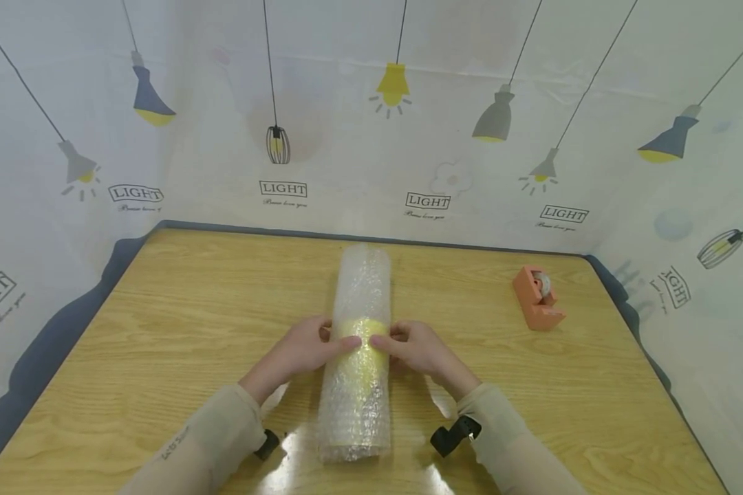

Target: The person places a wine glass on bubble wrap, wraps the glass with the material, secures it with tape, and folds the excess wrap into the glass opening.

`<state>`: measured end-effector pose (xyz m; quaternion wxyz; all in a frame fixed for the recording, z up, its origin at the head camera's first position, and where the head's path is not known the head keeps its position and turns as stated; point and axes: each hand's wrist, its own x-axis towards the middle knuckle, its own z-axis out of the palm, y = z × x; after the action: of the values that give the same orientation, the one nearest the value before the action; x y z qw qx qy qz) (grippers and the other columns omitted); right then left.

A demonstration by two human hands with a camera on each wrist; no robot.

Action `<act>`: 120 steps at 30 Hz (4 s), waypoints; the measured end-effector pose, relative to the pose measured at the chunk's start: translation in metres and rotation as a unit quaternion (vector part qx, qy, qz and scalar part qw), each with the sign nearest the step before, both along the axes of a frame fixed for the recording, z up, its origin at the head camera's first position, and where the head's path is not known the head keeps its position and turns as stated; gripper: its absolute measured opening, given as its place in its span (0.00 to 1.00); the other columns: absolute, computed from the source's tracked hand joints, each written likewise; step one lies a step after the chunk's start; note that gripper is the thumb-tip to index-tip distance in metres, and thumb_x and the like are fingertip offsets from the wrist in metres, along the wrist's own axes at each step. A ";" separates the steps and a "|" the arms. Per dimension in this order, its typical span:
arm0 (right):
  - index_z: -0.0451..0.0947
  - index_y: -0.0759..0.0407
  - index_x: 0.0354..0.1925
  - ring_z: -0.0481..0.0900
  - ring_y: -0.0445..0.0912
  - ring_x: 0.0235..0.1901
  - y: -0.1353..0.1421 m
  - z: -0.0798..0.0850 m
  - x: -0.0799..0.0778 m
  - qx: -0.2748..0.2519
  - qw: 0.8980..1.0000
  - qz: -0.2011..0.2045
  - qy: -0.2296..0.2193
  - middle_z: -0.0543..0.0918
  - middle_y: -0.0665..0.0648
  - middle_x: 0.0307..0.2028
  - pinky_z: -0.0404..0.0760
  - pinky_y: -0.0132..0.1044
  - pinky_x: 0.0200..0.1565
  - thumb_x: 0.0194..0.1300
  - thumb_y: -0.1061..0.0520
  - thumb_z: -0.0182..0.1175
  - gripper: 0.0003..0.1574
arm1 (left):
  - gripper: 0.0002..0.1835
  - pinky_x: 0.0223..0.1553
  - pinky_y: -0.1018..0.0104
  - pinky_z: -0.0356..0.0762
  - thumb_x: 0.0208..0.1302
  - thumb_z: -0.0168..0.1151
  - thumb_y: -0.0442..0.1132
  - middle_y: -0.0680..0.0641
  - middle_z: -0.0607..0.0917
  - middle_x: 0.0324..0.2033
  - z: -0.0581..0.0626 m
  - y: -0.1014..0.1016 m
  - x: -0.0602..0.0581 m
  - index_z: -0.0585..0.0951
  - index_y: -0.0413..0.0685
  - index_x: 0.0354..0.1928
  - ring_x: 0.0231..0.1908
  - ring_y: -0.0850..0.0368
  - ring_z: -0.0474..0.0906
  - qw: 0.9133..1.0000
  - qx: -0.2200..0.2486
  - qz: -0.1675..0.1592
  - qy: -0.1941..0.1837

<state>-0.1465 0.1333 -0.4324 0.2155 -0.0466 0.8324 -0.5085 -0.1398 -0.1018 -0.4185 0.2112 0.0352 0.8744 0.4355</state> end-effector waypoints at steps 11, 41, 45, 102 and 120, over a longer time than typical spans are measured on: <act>0.77 0.70 0.62 0.86 0.51 0.45 0.006 0.017 -0.005 -0.034 0.996 -0.027 0.079 0.86 0.65 0.52 0.89 0.46 0.44 0.68 0.49 0.70 0.34 | 0.39 0.48 0.50 0.86 0.66 0.69 0.60 0.41 0.84 0.56 0.008 0.007 -0.011 0.73 0.41 0.69 0.52 0.46 0.83 0.995 0.086 -0.006 0.056; 0.69 0.64 0.71 0.81 0.61 0.56 0.020 0.044 -0.008 -0.107 0.948 -0.039 0.296 0.78 0.64 0.63 0.84 0.58 0.54 0.57 0.66 0.77 0.46 | 0.51 0.63 0.48 0.78 0.56 0.81 0.43 0.46 0.73 0.69 0.039 0.028 -0.017 0.60 0.49 0.78 0.66 0.46 0.72 0.953 0.153 -0.033 0.261; 0.68 0.63 0.71 0.80 0.60 0.58 0.020 0.043 -0.009 -0.107 0.946 -0.040 0.305 0.78 0.63 0.64 0.84 0.55 0.56 0.56 0.67 0.77 0.47 | 0.52 0.65 0.48 0.76 0.54 0.82 0.41 0.45 0.72 0.70 0.041 0.029 -0.017 0.61 0.48 0.77 0.67 0.45 0.72 0.953 0.154 -0.027 0.260; 0.71 0.56 0.71 0.81 0.59 0.53 0.017 0.051 -0.014 -0.079 0.963 -0.070 0.249 0.80 0.62 0.61 0.87 0.47 0.49 0.68 0.55 0.70 0.36 | 0.31 0.60 0.42 0.77 0.63 0.73 0.51 0.47 0.77 0.61 0.042 0.031 -0.022 0.77 0.50 0.65 0.59 0.44 0.75 0.955 0.186 0.031 0.230; 0.85 0.67 0.53 0.76 0.49 0.55 0.004 0.046 -0.011 -0.096 0.853 -0.096 0.503 0.81 0.63 0.55 0.76 0.31 0.56 0.53 0.69 0.77 0.27 | 0.23 0.55 0.41 0.78 0.64 0.73 0.51 0.46 0.79 0.53 0.041 0.035 -0.019 0.84 0.49 0.57 0.52 0.50 0.76 0.940 0.154 0.039 0.303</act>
<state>-0.1575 0.1376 -0.3865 -0.2885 -0.2363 0.7742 -0.5114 -0.1593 -0.0671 -0.3772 -0.0888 0.1639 0.8197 0.5415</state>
